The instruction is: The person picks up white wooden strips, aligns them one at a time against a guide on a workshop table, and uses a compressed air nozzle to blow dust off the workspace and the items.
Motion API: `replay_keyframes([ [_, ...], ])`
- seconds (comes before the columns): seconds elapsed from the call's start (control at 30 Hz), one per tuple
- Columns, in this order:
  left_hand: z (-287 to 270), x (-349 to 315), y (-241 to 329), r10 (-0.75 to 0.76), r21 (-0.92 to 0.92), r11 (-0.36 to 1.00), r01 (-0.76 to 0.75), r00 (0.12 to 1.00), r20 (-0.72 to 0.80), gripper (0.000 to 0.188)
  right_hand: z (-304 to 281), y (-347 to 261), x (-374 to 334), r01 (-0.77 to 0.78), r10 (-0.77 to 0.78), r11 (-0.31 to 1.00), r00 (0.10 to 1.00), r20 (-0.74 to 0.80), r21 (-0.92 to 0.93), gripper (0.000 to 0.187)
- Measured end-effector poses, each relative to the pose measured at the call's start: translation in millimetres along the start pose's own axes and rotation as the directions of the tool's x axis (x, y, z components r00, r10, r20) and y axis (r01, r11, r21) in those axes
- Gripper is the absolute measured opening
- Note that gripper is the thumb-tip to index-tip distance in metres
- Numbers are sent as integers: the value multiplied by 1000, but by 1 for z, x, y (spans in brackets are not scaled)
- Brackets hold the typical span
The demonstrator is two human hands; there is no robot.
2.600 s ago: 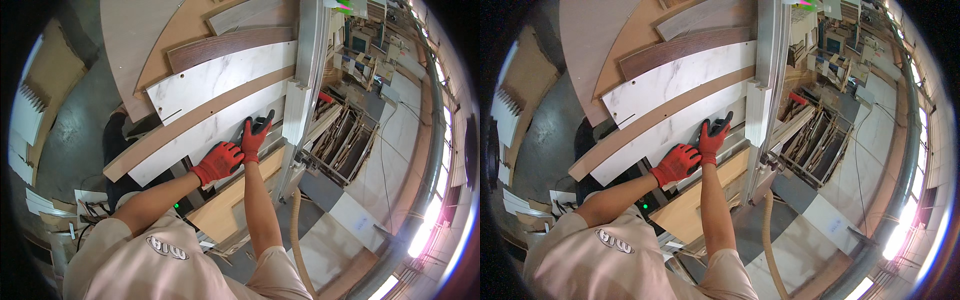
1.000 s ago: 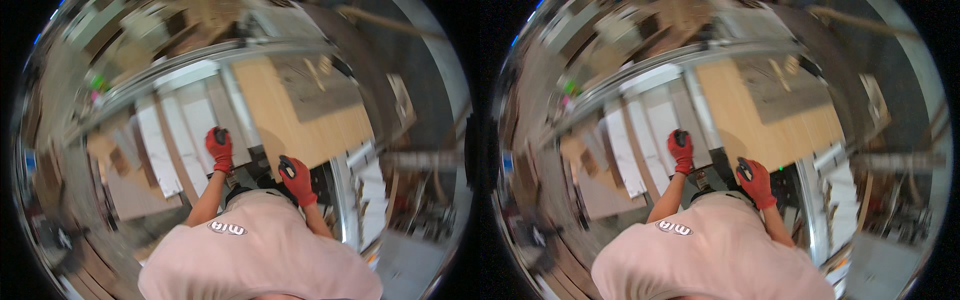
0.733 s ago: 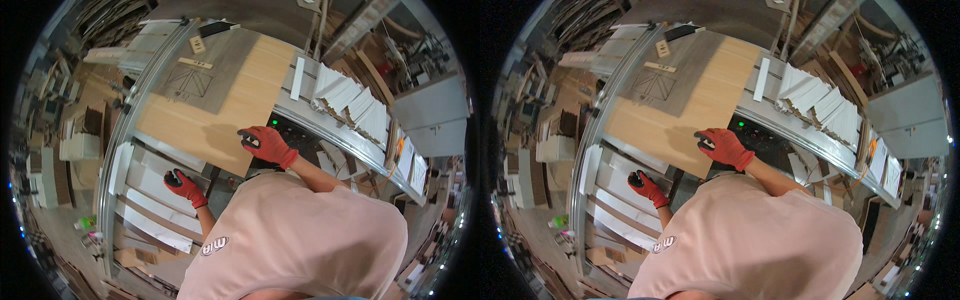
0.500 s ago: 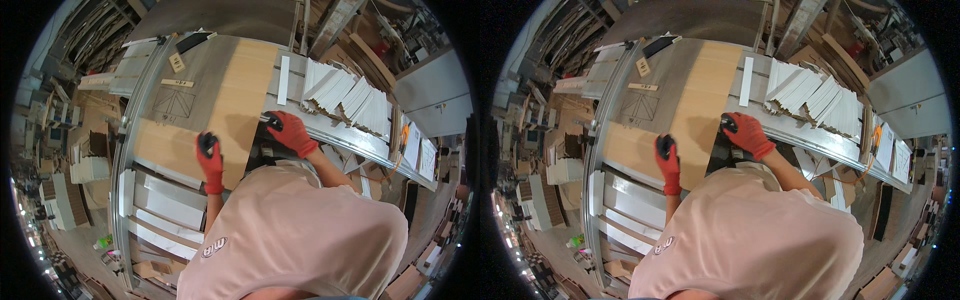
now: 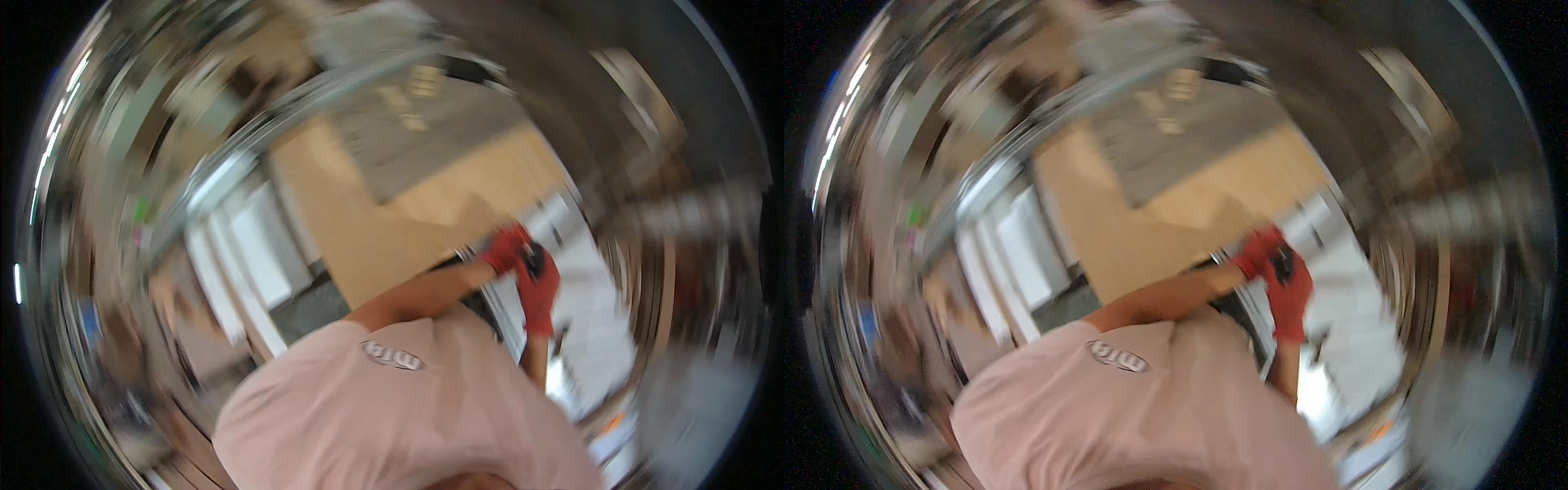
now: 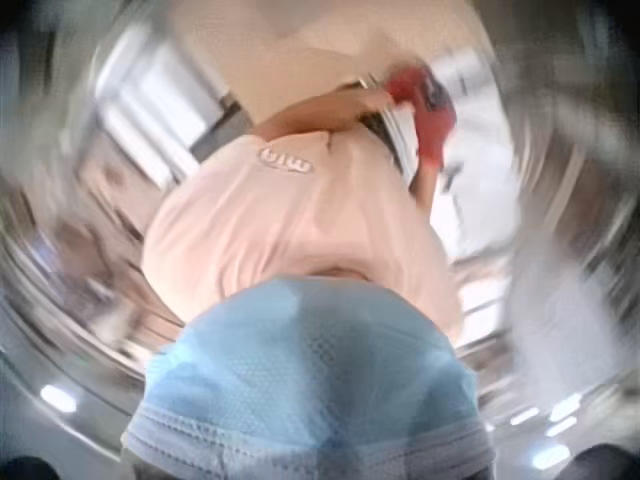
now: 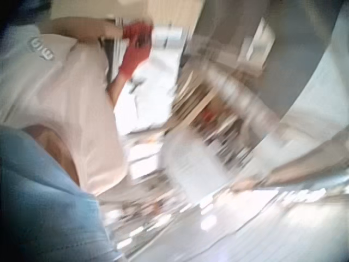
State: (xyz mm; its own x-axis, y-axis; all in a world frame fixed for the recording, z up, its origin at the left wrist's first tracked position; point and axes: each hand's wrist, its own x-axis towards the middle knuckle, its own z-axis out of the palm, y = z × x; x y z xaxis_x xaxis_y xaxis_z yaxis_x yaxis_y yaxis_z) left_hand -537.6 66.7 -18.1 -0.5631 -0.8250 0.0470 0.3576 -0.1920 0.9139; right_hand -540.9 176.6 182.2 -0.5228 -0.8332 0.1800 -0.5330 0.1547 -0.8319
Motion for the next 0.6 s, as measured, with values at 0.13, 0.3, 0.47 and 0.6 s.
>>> replay_keyframes([
  [0.13,50,-20,-20,-371,952,305,-42,915,159,36,-30,84,-22,-119,118,993,991,56,19,41],
  [0.3,47,20,6,-424,961,273,-46,891,163,47,-40,116,25,-132,214,784,975,64,-606,50],
  [0.47,24,25,28,-377,933,356,57,922,87,45,-4,120,45,113,78,830,946,314,-547,51],
  [0.6,12,29,38,-357,916,389,97,933,53,44,15,116,57,200,29,836,914,405,-511,51],
])
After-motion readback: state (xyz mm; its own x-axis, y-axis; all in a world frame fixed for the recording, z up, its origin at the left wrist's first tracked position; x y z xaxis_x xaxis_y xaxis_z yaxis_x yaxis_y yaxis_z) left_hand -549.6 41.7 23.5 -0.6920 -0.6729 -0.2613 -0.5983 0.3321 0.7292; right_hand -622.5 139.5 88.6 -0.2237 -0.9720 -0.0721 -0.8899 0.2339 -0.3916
